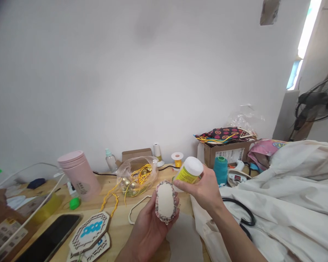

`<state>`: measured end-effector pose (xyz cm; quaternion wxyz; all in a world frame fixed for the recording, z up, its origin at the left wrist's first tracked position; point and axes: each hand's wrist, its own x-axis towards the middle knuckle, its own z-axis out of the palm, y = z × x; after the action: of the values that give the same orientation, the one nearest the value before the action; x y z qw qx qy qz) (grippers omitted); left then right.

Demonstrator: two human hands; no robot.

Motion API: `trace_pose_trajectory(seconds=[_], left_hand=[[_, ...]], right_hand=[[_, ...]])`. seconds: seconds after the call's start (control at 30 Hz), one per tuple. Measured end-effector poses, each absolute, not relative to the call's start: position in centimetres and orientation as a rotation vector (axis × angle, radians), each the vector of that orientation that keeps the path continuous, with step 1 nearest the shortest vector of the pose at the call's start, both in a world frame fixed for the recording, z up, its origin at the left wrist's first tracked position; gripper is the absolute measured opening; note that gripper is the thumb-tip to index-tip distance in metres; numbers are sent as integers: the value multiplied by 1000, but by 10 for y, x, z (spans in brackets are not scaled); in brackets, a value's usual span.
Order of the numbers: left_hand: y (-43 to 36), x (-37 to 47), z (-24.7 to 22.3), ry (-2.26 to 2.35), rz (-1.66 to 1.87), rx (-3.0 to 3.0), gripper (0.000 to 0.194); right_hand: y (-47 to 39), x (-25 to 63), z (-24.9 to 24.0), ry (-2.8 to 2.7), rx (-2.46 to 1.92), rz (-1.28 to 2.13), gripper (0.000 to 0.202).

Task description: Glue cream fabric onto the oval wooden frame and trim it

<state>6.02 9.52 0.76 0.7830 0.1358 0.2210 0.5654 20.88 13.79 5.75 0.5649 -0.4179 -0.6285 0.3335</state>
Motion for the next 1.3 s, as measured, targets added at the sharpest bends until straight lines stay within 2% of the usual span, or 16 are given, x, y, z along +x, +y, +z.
trace_pose_trajectory(seconds=[0.17,0.33,0.43,0.57,0.8,0.93,1.1,1.3], left_hand=[[96,58,8,492,1210,249,34],[98,53,5,488,1229,252,28],[98,51,5,503,1246,259,25],[97,52,6,484,1224,265,27],[98,50,7,482,1263,294,27],[98,48,8,473,1243,288,31],[98,48,6,460,1252,280,31],[95,52,11,402,1171,265,30]], right_hand=[[137,209,57,-1473,-992,759,32],[134,207,59,-1613,-878,983,32],[134,206,58,-1633,-880,986,36],[135,205,58,-1507,-958,882,34],[131,206,61,-1609,-825,1079,29],[131,208,62,-1513,-902,972,31],[131,210,61,-1617,-786,1159,28],[138,208,52,-1212,-837,1050,29]])
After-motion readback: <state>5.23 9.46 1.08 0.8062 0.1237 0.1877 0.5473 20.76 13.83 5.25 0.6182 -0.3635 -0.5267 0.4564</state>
